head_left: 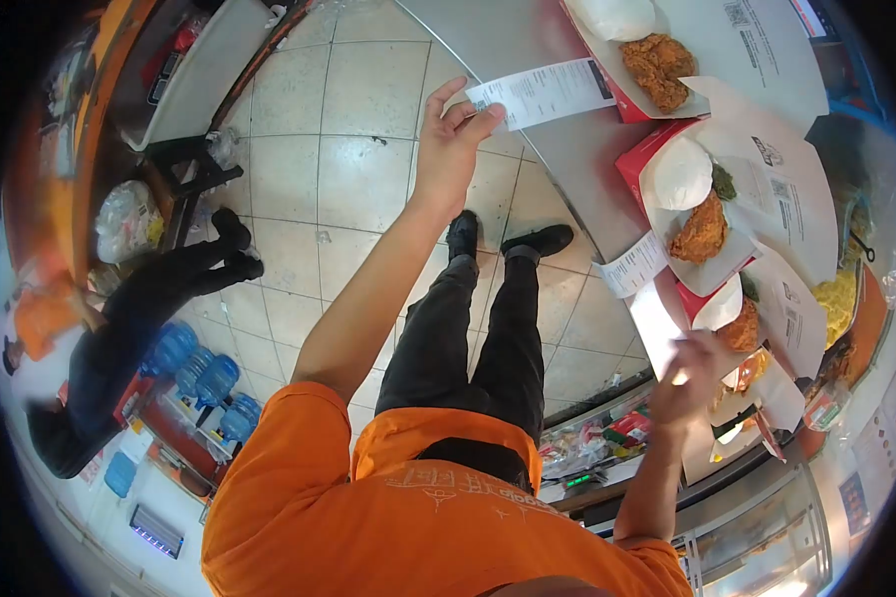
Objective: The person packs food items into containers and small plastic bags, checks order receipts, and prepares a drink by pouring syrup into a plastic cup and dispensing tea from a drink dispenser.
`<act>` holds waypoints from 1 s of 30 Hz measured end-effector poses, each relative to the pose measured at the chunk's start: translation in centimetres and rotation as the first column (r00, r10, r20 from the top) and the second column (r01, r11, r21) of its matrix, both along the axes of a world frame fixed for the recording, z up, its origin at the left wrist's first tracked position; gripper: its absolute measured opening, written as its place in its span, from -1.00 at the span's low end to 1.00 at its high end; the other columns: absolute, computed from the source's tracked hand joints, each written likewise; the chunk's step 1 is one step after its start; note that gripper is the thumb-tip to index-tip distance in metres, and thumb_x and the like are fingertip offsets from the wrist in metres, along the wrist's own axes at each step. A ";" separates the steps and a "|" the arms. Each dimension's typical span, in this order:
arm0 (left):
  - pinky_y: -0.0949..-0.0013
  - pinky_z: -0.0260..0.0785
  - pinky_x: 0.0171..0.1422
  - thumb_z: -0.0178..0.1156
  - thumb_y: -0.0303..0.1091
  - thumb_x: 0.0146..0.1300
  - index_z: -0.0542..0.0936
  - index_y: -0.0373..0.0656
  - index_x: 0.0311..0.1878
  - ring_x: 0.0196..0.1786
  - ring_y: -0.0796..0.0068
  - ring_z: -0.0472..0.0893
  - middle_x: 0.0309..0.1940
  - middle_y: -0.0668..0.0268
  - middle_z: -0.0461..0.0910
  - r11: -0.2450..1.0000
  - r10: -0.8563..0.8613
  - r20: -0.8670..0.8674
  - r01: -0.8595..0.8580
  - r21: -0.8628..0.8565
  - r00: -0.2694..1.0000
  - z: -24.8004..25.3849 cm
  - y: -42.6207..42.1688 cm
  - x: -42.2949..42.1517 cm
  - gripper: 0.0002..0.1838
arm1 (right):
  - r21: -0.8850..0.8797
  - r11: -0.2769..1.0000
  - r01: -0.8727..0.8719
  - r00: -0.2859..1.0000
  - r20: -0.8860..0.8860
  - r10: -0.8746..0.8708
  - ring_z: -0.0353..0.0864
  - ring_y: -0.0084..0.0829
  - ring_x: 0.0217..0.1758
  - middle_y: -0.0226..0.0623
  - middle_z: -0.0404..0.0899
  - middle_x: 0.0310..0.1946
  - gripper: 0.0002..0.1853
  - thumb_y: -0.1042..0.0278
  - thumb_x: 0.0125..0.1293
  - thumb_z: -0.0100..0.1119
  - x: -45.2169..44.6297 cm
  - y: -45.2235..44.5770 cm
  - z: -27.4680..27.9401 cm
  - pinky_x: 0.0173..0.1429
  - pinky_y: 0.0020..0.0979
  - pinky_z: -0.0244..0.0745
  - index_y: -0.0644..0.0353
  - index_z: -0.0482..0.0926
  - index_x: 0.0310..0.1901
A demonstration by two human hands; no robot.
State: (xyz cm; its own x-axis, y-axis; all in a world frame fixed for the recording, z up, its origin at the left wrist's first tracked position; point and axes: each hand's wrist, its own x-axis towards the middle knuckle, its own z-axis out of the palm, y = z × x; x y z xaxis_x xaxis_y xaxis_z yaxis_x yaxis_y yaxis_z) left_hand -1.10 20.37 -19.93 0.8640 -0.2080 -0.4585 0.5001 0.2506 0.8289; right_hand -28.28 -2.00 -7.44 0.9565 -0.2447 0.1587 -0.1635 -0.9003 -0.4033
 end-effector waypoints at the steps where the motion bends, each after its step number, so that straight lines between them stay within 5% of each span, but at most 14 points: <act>1: 0.25 0.25 0.33 0.38 -0.31 0.23 0.19 -0.16 0.38 0.13 0.47 0.52 0.00 0.26 0.61 1.000 -0.004 0.013 0.005 -0.016 1.000 0.0 0.1 -0.1 -0.26 | 0.249 0.968 0.024 0.995 -0.102 0.001 0.61 -0.13 -0.19 -0.11 0.57 -0.23 -0.81 0.72 0.04 0.09 1.2 2.3 0.0 -0.09 -0.26 0.53 0.24 0.61 -0.34; 6: 0.22 0.24 0.35 0.33 -0.38 0.28 0.17 -0.17 0.39 0.16 0.46 0.52 0.05 0.22 0.61 0.998 -0.014 0.026 0.016 -0.060 1.000 -0.4 0.5 -0.5 -0.30 | 0.658 0.753 0.021 0.943 -0.262 0.203 0.63 -0.21 -0.29 -0.20 0.59 -0.25 -0.79 0.73 -0.01 0.17 0.8 6.7 -5.3 -0.25 -0.32 0.54 0.20 0.62 -0.35; 10: 0.26 0.29 0.34 0.33 -0.43 0.27 0.18 -0.18 0.39 0.13 0.46 0.53 0.03 0.20 0.61 0.997 -0.013 0.016 0.015 -0.079 1.000 0.1 0.1 -0.5 -0.29 | 0.698 0.715 0.025 0.939 -0.262 0.223 0.62 -0.20 -0.30 -0.22 0.59 -0.28 -0.77 0.74 -0.05 0.16 3.3 8.1 -6.7 -0.24 -0.32 0.51 0.19 0.62 -0.35; 13: 0.31 0.33 0.32 0.35 -0.46 0.25 0.19 -0.18 0.39 0.09 0.47 0.54 0.00 0.19 0.61 0.994 0.004 0.003 -0.004 -0.109 1.000 0.0 -0.1 -0.7 -0.28 | 0.507 0.848 -0.154 0.988 0.057 0.146 0.56 -0.22 -0.31 -0.25 0.60 -0.27 -0.65 0.74 -0.12 0.16 7.3 9.2 -6.2 -0.21 -0.34 0.43 0.16 0.63 -0.25; 17: 0.29 0.36 0.30 0.32 -0.49 0.26 0.18 -0.16 0.40 0.08 0.45 0.54 0.01 0.18 0.60 0.995 0.006 0.025 -0.004 -0.103 1.000 -0.3 -0.2 -1.0 -0.29 | 0.468 0.880 -0.083 0.971 0.236 -0.034 0.51 -0.20 -0.08 -0.13 0.53 0.00 -0.56 0.75 -0.06 0.17 13.7 11.0 -6.1 -0.15 -0.33 0.45 0.13 0.64 -0.10; 20: 0.30 0.38 0.28 0.31 -0.53 0.25 0.18 -0.16 0.40 0.06 0.45 0.54 -0.01 0.18 0.60 0.994 0.013 0.003 -0.013 -0.110 1.000 -0.4 0.0 -1.2 -0.29 | 0.429 0.903 -0.035 0.970 0.232 -0.073 0.44 -0.10 0.07 -0.06 0.43 0.19 -0.53 0.69 0.02 0.17 17.4 11.1 -7.0 0.04 -0.24 0.40 0.09 0.60 0.01; 22: 0.31 0.38 0.27 0.31 -0.54 0.25 0.18 -0.16 0.40 0.06 0.45 0.53 -0.02 0.19 0.60 0.994 0.008 0.006 -0.008 -0.108 1.000 -0.3 0.2 -1.2 -0.29 | 0.251 0.968 0.020 0.985 0.164 -0.063 0.33 -0.01 0.21 -0.05 0.31 0.32 -0.51 0.57 0.10 0.18 18.7 11.1 -7.7 0.23 -0.06 0.21 0.04 0.53 0.12; 25: 0.33 0.38 0.25 0.31 -0.56 0.24 0.17 -0.16 0.40 0.06 0.46 0.53 -0.04 0.20 0.59 0.995 -0.006 0.015 0.007 -0.104 1.000 -0.2 0.6 -1.2 -0.28 | 0.217 0.973 0.073 0.993 0.074 -0.091 0.24 0.04 0.29 -0.07 0.25 0.38 -0.51 0.45 0.15 0.18 19.3 11.2 -8.2 0.31 0.06 0.03 0.03 0.48 0.18; 30: 0.39 0.37 0.20 0.33 -0.46 0.27 0.21 -0.16 0.38 0.07 0.48 0.51 -0.03 0.23 0.56 0.999 0.006 0.080 -0.003 -0.040 0.997 0.1 0.9 -0.8 -0.32 | 0.183 0.981 0.055 0.997 0.042 -0.064 0.23 0.04 0.30 -0.10 0.27 0.39 -0.53 0.40 0.19 0.18 19.0 11.0 -8.2 0.33 0.05 0.05 0.07 0.46 0.18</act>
State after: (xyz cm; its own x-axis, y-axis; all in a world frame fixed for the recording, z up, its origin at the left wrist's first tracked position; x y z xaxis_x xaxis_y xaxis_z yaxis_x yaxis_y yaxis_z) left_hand -1.87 21.25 -19.82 0.8986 -0.2209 -0.3791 0.4313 0.2863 0.8556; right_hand -9.23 9.02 -15.59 0.9318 -0.3301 0.1512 -0.1914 -0.8004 -0.5681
